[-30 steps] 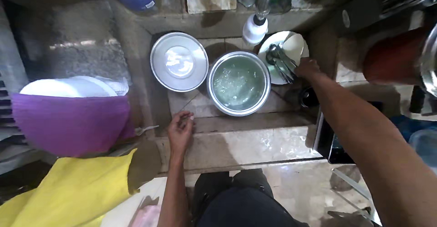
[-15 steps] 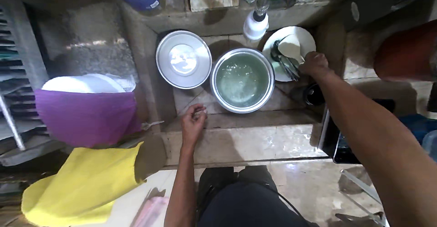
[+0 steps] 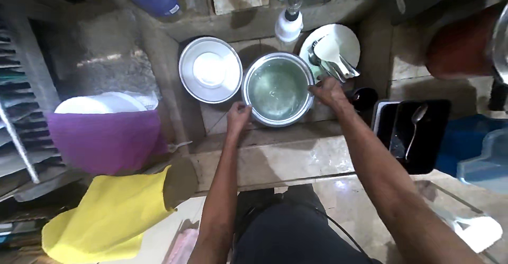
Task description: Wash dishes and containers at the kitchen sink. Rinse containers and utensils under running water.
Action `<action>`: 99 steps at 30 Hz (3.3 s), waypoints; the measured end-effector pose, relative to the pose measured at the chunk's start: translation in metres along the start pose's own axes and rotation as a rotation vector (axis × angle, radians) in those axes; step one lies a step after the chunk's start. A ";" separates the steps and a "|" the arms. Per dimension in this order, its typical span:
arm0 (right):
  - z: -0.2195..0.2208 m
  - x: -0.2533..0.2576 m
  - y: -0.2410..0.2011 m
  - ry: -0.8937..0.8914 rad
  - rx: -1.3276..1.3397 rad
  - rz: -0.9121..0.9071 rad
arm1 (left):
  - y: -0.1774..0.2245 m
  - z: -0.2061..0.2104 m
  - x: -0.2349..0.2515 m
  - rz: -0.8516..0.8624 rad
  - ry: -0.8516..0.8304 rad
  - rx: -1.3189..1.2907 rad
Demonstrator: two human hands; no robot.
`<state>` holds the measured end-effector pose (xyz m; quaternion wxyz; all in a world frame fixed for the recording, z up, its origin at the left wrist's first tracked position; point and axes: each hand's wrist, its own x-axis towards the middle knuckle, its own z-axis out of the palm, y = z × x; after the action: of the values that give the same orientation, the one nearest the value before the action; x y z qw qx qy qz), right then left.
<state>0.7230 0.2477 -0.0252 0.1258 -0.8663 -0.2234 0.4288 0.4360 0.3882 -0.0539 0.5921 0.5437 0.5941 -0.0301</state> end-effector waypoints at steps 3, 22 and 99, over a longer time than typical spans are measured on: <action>0.021 0.000 0.010 0.005 0.223 0.090 | 0.002 0.006 0.011 -0.047 0.003 -0.013; 0.058 -0.048 0.039 0.018 0.507 0.095 | 0.000 0.017 0.024 -0.143 -0.120 -0.267; -0.031 -0.243 0.278 0.447 0.573 0.447 | -0.150 -0.058 -0.288 -0.051 0.333 -0.719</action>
<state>0.6960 -0.1143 0.0462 0.3108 -0.8951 0.1307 0.2917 0.2103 0.1905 0.0844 0.6393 0.2840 0.6680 0.2538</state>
